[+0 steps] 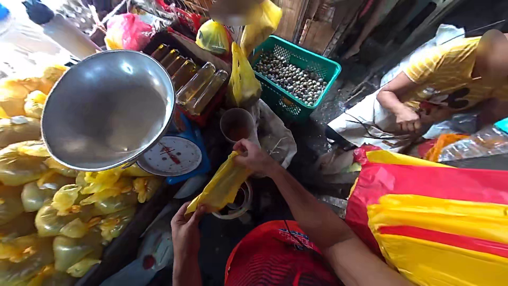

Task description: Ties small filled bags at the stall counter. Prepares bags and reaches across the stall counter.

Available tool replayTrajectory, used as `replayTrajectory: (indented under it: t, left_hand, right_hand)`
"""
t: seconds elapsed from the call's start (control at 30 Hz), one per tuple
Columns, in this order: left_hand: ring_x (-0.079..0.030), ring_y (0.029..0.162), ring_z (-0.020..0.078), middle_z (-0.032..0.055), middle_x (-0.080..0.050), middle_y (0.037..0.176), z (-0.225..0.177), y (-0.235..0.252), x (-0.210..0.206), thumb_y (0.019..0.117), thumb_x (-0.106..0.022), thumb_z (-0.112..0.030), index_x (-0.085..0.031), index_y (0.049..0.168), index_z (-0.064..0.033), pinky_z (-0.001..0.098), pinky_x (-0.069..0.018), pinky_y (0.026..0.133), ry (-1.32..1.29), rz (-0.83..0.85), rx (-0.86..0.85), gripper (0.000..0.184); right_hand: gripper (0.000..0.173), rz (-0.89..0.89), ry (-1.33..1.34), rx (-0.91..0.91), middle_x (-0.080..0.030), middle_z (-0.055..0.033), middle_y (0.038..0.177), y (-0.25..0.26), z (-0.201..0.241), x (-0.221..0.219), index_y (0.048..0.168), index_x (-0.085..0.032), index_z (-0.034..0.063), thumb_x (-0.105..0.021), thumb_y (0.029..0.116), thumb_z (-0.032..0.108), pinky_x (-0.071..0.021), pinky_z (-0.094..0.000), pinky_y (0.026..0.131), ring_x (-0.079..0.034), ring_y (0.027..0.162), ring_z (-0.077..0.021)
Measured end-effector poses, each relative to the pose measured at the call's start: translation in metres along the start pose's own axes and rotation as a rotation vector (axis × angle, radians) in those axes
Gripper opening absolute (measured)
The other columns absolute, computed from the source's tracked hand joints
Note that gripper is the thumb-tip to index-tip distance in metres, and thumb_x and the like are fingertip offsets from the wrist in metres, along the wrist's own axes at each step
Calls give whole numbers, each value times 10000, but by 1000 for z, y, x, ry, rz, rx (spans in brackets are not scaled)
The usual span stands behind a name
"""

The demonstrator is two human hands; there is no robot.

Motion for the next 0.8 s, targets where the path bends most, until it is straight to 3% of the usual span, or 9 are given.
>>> replayTrajectory:
  t: [0.07, 0.17, 0.23, 0.3, 0.43, 0.53, 0.63, 0.73, 0.8]
  left_hand:
    - [-719, 769, 163, 91, -739, 866, -4, 4, -10, 854, -788, -126, -717, 993, -15, 347, -633, 738, -28, -37, 4, 192]
    - [-705, 686, 161, 92, -719, 803, -6, 22, -36, 854, -770, -117, -700, 970, -15, 347, -632, 652, -103, -49, 19, 170]
    - [-705, 683, 160, 91, -717, 807, -11, 27, -60, 847, -783, -99, -673, 978, -26, 354, -632, 638, -178, -80, 63, 185]
    - [-716, 728, 160, 75, -720, 855, -22, 33, -91, 823, -812, -109, -642, 1020, -62, 361, -641, 660, -264, -108, 89, 264]
    - [-736, 835, 156, 79, -747, 961, -27, 57, -172, 854, -821, -301, -718, 1127, -115, 346, -633, 714, -576, 2, 201, 346]
    - [-721, 950, 150, 57, -744, 1019, -18, 94, -238, 883, -757, -458, -733, 1078, -143, 342, -607, 842, -640, 114, 225, 371]
    - [-705, 1018, 149, 27, -741, 1032, -9, 141, -304, 934, -671, -517, -731, 994, -158, 361, -575, 921, -667, 196, 201, 369]
    - [-702, 1116, 125, -20, -752, 1166, 17, 175, -343, 921, -629, -601, -732, 1228, -238, 380, -579, 972, -570, 258, 247, 486]
    - [-699, 1108, 130, -8, -745, 1173, 32, 201, -358, 922, -664, -550, -713, 1251, -229, 388, -583, 952, -502, 251, 240, 463]
  right_hand:
    - [548, -139, -55, 60, -638, -169, 1239, 0, 10, 20, 1372, -551, 66, -770, 888, 203, -590, -512, 869, -674, 1032, -298]
    - [446, -409, -207, 252, -659, -137, 1098, -11, 59, 54, 1220, -626, 52, -779, 840, 227, -561, -543, 868, -654, 1004, -292]
    - [368, -262, -219, 334, -676, -70, 929, -20, 89, 51, 1064, -678, 94, -807, 840, 355, -562, -530, 817, -660, 883, -236]
    - [420, 59, -162, 422, -664, -16, 776, -21, 105, 32, 957, -705, 119, -804, 846, 512, -572, -447, 689, -646, 718, -156]
    - [324, 357, -52, 587, -674, 3, 782, -8, 110, 54, 975, -707, 108, -807, 875, 399, -509, -412, 781, -632, 757, -126]
    - [170, 296, 24, 703, -678, 12, 789, 18, 81, 126, 902, -727, 107, -746, 946, 270, -495, -411, 840, -638, 823, -138]
    - [191, 175, -56, 648, -677, 22, 794, 58, 24, 216, 911, -724, 138, -693, 979, 314, -499, -434, 863, -646, 835, -146]
    - [250, 49, -249, 512, -682, -3, 819, 97, -47, 300, 941, -709, 143, -606, 1015, 359, -524, -459, 844, -661, 839, -186]
    - [275, 11, -358, 408, -678, 15, 818, 128, -89, 356, 943, -705, 166, -566, 1020, 390, -535, -450, 809, -663, 832, -173]
Point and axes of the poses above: each hand's wrist, its own y-axis towards the middle knuckle, its own x-axis out of the back of the hand, z = x × y, the point moved 7 cm from there along y, towards the middle knuckle
